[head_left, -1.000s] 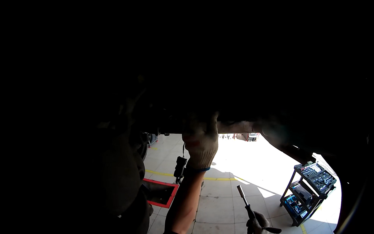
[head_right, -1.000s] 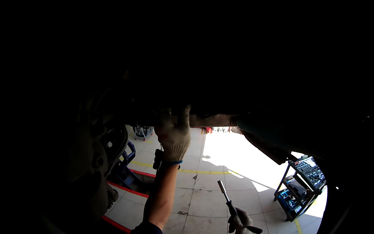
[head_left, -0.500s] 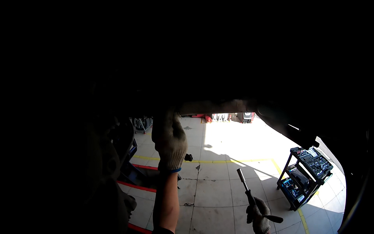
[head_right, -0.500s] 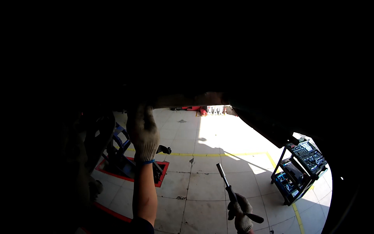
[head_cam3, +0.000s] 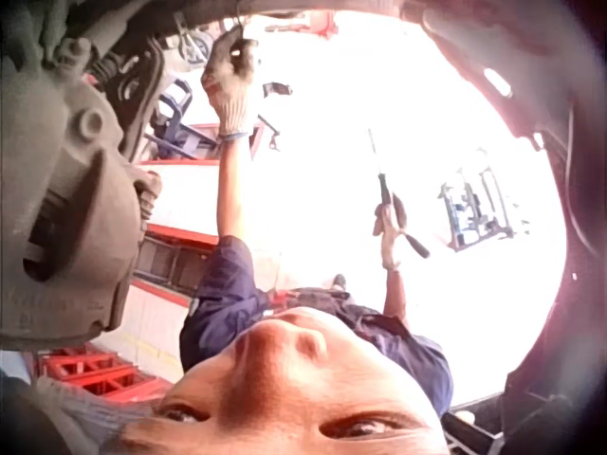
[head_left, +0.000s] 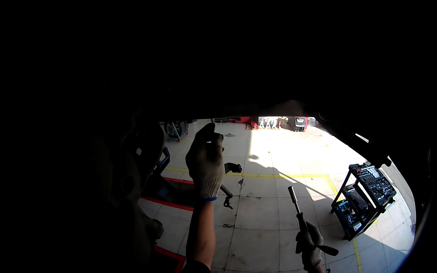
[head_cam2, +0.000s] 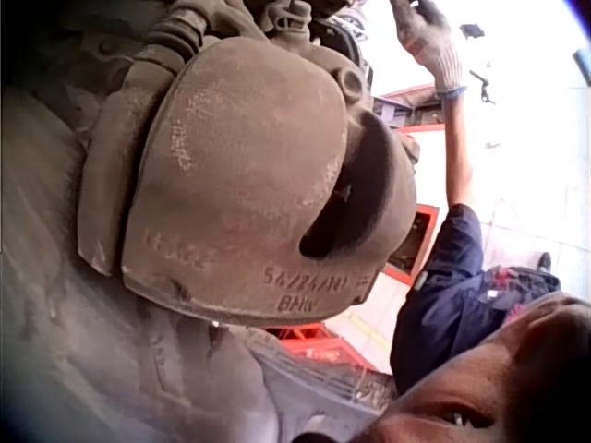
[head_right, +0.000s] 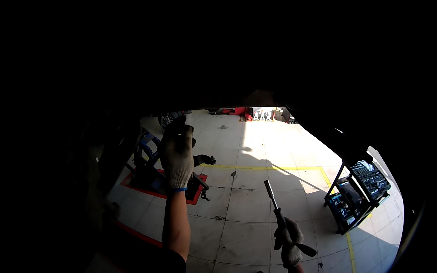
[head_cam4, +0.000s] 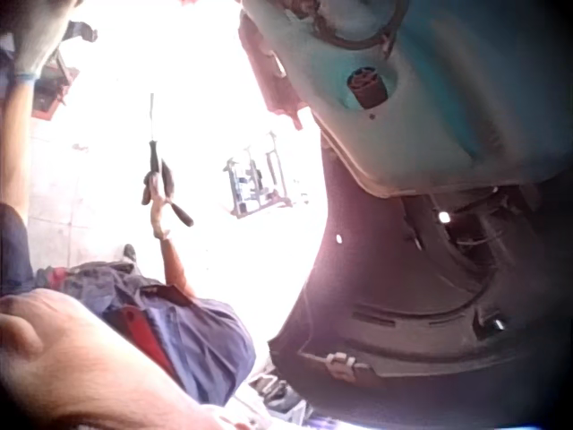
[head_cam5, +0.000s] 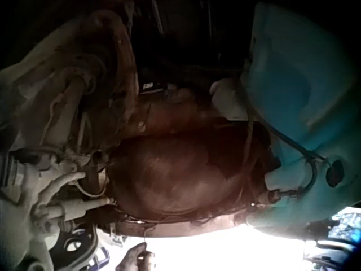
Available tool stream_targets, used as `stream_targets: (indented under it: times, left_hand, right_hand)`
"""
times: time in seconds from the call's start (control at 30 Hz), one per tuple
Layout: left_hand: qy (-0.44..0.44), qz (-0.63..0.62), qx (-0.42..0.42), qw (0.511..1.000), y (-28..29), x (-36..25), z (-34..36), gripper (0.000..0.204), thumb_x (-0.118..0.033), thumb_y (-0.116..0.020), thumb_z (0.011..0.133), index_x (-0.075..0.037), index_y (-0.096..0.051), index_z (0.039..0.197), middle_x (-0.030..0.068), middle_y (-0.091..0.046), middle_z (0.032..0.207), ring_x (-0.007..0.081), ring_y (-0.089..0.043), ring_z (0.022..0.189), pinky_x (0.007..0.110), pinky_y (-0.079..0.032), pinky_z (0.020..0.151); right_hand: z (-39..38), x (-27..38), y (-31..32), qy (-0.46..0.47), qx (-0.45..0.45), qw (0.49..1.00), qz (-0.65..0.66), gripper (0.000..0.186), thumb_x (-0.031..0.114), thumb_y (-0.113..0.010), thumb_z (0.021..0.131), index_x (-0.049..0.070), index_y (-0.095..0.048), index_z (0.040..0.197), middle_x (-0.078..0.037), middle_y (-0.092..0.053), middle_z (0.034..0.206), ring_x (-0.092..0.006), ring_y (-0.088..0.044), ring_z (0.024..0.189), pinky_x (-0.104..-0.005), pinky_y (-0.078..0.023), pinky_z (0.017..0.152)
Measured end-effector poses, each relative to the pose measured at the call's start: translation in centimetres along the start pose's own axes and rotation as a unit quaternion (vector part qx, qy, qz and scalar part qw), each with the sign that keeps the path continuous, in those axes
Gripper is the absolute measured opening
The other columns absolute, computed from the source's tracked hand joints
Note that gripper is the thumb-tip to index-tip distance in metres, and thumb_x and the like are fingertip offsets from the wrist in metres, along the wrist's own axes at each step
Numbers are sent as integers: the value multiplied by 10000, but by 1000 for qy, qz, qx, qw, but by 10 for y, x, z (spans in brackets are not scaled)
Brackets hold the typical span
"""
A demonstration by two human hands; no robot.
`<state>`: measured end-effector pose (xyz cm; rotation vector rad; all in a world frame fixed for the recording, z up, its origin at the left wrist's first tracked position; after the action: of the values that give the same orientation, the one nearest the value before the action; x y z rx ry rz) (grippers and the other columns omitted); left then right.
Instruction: The person works under a raised vehicle in a garage, using a ratchet and socket to loosen and remove bolts from the undercarriage. They retrieve tools from a rolling toolbox, reposition the vehicle on the lift, and continue removing fasteners from different locations.
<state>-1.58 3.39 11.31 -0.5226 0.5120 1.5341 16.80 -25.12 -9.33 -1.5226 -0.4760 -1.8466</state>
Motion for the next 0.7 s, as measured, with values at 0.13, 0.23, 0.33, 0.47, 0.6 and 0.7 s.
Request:
stream_targets:
  times: [0.13, 0.23, 0.33, 0.47, 0.6, 0.7]
  left_hand:
    - [-40, -15, -4, 999, -4, 5, -6, 401, -288, -612, 1045, -2, -617, 1325, 70, -710, 924, 134, -672, 764, 293, -562, 740]
    - [-39, -25, 1, 999, -3, 9, -5, 400, -288, -600, 1053, 6, -614, 1324, 78, -713, 933, 145, -689, 798, 298, -572, 761]
    - [-60, 32, 9, 998, 3, 12, -5, 416, -298, -600, 1054, 15, -605, 1328, 104, -727, 989, 177, -721, 913, 304, -587, 827]
    - [-118, 35, -58, 991, 14, 10, -11, 472, -220, -718, 979, -7, -570, 1374, 142, -669, 1265, 240, -681, 1107, 363, -580, 920]
    - [-146, -22, -118, 982, 39, 3, -21, 436, -171, -702, 985, -6, -568, 1366, 148, -660, 1270, 231, -656, 1123, 361, -562, 953]
    - [-152, -34, -178, 972, 61, -4, -37, 351, -179, -630, 1013, 27, -626, 1297, 161, -649, 1293, 241, -661, 1178, 322, -582, 973]
  right_hand:
    - [0, -2, -3, -19, -13, 1000, -10, 500, 321, -604, 999, -59, -564, 1321, -72, -597, 769, -104, -529, 481, -254, -410, 432]
    - [2, -5, -5, -34, -26, 999, -23, 501, 325, -600, 1003, -65, -562, 1316, -70, -594, 766, -104, -525, 474, -254, -412, 433]
    - [4, -12, -3, -19, -29, 999, -19, 485, 330, -593, 1012, -63, -565, 1294, -61, -588, 738, -91, -517, 445, -241, -393, 389]
    - [3, -11, -2, -10, -22, 1000, -11, 503, 358, -606, 1002, -64, -572, 1274, -52, -582, 719, -85, -502, 424, -237, -383, 367]
    - [5, -14, 0, -12, -6, 1000, -12, 534, 386, -611, 994, -65, -571, 1277, -53, -583, 730, -89, -507, 430, -238, -381, 368]
    - [5, -13, 0, -21, -9, 1000, -9, 554, 404, -611, 992, -69, -571, 1279, -57, -587, 732, -95, -511, 433, -239, -380, 373]
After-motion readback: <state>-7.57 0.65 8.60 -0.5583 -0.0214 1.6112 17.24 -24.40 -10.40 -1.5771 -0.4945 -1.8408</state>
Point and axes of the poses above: each hand's wrist, its own z-axis towards the middle knuckle, its own y-axis out of the back of the hand, x = y × z, the point moved 2 cm from there along z, towards the middle knuckle
